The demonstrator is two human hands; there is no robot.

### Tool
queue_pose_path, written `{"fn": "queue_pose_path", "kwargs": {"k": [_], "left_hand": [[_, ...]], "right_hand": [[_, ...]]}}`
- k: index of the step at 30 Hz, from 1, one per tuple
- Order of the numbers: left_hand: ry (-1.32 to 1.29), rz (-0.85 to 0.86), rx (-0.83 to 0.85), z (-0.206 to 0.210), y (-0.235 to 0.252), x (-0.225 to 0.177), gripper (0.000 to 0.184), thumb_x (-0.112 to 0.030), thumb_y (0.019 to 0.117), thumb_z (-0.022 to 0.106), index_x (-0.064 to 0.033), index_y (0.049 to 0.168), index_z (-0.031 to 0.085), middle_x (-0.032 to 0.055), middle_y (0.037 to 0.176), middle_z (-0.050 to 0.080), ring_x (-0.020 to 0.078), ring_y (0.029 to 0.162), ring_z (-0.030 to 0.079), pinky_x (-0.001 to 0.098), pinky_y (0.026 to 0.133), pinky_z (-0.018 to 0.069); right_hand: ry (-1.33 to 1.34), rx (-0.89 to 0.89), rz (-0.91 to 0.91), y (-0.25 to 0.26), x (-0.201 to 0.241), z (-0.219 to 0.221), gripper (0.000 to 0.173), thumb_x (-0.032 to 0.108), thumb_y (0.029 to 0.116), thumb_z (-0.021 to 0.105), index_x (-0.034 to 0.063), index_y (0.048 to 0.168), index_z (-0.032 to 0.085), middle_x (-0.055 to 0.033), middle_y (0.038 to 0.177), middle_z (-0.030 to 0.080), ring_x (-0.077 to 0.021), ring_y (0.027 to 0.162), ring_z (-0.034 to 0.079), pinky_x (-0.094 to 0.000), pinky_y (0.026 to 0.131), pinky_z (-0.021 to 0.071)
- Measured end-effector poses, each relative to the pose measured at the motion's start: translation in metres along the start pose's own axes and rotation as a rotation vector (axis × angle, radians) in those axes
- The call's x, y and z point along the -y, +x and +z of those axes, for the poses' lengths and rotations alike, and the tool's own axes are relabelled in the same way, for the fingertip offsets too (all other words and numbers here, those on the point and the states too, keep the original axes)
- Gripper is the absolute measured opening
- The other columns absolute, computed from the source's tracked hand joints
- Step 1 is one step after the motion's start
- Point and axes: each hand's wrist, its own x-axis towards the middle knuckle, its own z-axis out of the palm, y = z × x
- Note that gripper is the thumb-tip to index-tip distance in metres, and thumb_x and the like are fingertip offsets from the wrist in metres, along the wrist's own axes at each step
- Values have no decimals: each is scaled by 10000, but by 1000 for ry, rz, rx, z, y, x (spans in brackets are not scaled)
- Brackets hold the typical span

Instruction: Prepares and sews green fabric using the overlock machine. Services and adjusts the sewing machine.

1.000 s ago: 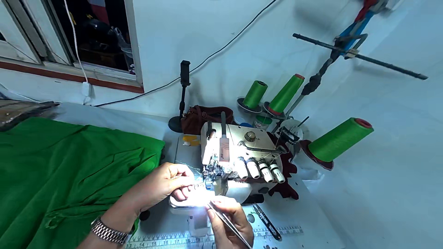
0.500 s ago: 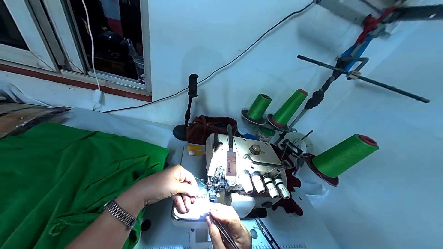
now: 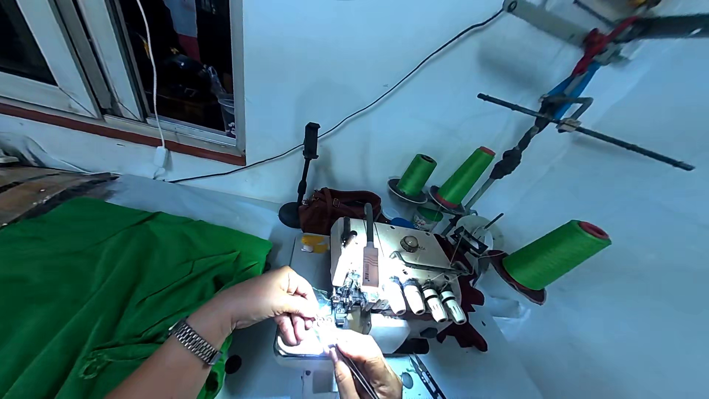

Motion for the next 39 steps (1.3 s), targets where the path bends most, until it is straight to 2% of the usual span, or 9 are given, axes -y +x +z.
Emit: {"fn": "queue_pose_path", "kwargs": {"k": [7,12,15,21,24,29,39], "left_hand": [[-23,-13,-33,2,-1,1,224,15,998,543,-68,867,703,29,776,748,105,638,726,230,584,604],[-69,30,-28,1,-3,6,310,-67,1061,454,-73,883,708,28,783,750,106,658,733,234,597,611],[-88,36,-60,4,-4,8,351,-61,1070,415,-61,868,702,32,760,745,105,639,726,233,591,607],[-71,33,-93,7,-7,7,239,-5,1012,516,-63,869,698,26,773,733,100,639,712,230,607,604],[-76,35,-108,8,-7,8,218,18,996,537,-61,866,694,33,761,733,97,620,706,224,594,597],[-77,34,-131,9,-6,8,240,18,1003,527,-60,849,694,30,746,730,100,608,704,221,581,595],[-82,41,-137,11,-7,9,250,-10,1017,519,-63,847,695,36,750,731,97,607,703,218,574,591]], "right_hand": [[28,-27,-23,-4,-4,2,178,-27,889,664,91,1000,738,26,1023,732,-9,951,688,-191,854,580],[36,-56,-18,-7,-5,3,182,-21,895,669,109,1001,741,37,1009,738,-9,933,694,-191,844,583],[35,-65,-21,-9,-6,4,186,-23,893,680,115,1005,737,36,1012,738,-17,932,700,-193,842,587],[30,-69,-14,-8,-5,5,174,-29,891,675,100,990,735,26,996,740,-18,923,701,-199,829,593],[41,-83,-17,-8,-5,7,187,-34,888,689,99,1008,744,22,1026,737,-25,956,698,-203,855,590],[16,-82,-30,-6,-5,8,163,-33,881,692,80,991,737,13,1026,739,-23,953,697,-191,857,584],[3,-70,-43,-6,-6,9,170,-13,892,663,102,998,731,29,983,734,-10,917,692,-182,830,580]]}}
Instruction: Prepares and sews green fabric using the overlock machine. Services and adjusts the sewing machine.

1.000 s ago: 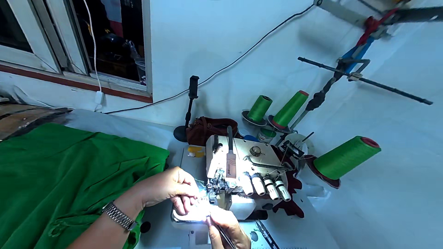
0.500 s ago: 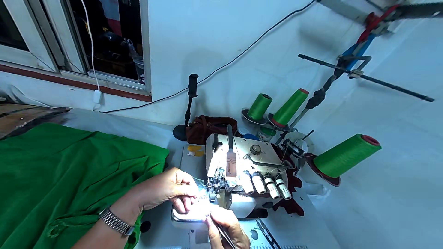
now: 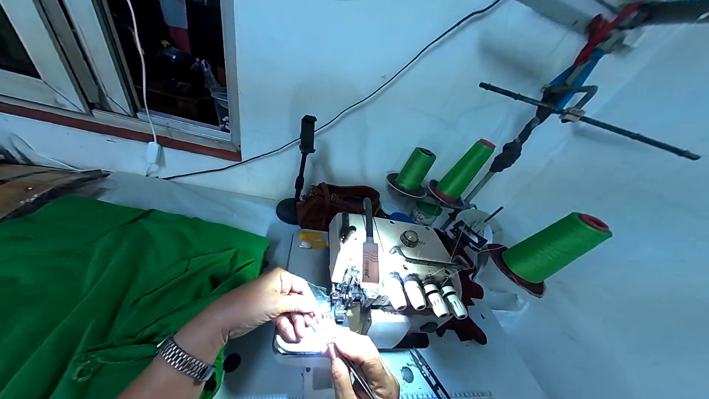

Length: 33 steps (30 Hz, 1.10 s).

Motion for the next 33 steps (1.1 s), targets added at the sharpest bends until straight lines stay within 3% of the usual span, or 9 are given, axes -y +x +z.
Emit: {"fn": "queue_pose_path", "kwargs": {"k": [8,21,28,33], "left_hand": [[4,30,-5,0,-1,3,335,-73,1060,442,-71,850,704,23,740,727,91,616,703,218,585,594],[-51,96,-18,2,-4,8,236,-56,1016,502,-82,863,679,23,766,722,87,656,702,213,611,592],[-57,140,-4,0,-3,14,184,22,928,579,-81,1018,701,44,810,718,96,654,686,210,590,577],[-45,175,-48,4,-4,16,142,20,938,606,-69,904,711,34,753,715,85,622,682,202,577,576]], "right_hand": [[5,-22,-25,-3,-3,1,148,6,910,670,108,1000,729,24,987,734,-24,904,699,-195,825,588],[37,-54,25,-4,0,1,176,-26,893,692,111,993,738,35,995,743,-32,897,712,-207,813,604],[51,-49,47,-2,2,1,182,-43,884,695,103,981,744,34,998,744,-32,913,712,-211,828,605],[56,-51,55,-2,3,1,181,-44,886,689,100,983,741,33,1002,745,-32,915,714,-213,831,606]]}}
